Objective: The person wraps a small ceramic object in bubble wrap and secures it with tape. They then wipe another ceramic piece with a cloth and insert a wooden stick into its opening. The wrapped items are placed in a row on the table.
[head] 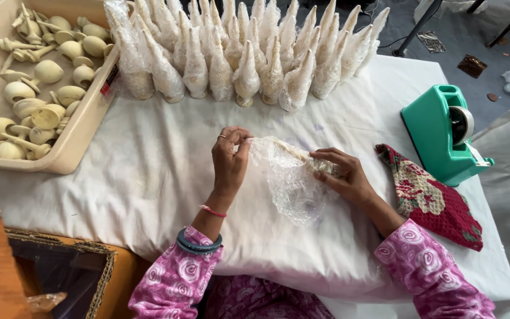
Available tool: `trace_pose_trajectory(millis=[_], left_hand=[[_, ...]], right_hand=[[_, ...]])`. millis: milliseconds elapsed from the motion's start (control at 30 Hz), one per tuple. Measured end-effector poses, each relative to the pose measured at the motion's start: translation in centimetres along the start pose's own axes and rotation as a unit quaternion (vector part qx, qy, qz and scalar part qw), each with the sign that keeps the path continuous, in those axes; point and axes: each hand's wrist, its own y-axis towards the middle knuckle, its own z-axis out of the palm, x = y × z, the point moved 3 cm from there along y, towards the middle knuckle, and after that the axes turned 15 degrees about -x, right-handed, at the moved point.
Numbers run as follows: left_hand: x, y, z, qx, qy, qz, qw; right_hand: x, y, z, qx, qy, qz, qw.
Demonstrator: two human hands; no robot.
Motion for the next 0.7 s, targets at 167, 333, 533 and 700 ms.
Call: trace_pose_trajectory(millis=[167, 333, 533, 700], left_hand=[[0.7, -0.1, 0.7, 0.124, -0.199, -0.122, 0.965], [2.1, -0.7, 1.8, 0.245, -0.319, -0.144, 0.904], [4.1, -1.4, 2.6, 0.144, -0.224, -0.267, 0.926], [4.6, -2.5, 3.7, 0.270, -0.171, -0.206, 0.925]], right_hand=[[0.8, 0.1, 0.2, -0.008, -0.006, 0.006, 1.000], [1.2, -0.2, 0.4, -0.009, -0.040, -0.016, 0.999], [1.1, -0.4, 0.6, -0.004, -0.031, -0.022, 0.999], [1.4, -0.3, 0.3, -0.013, -0.053, 0.021, 0.998]])
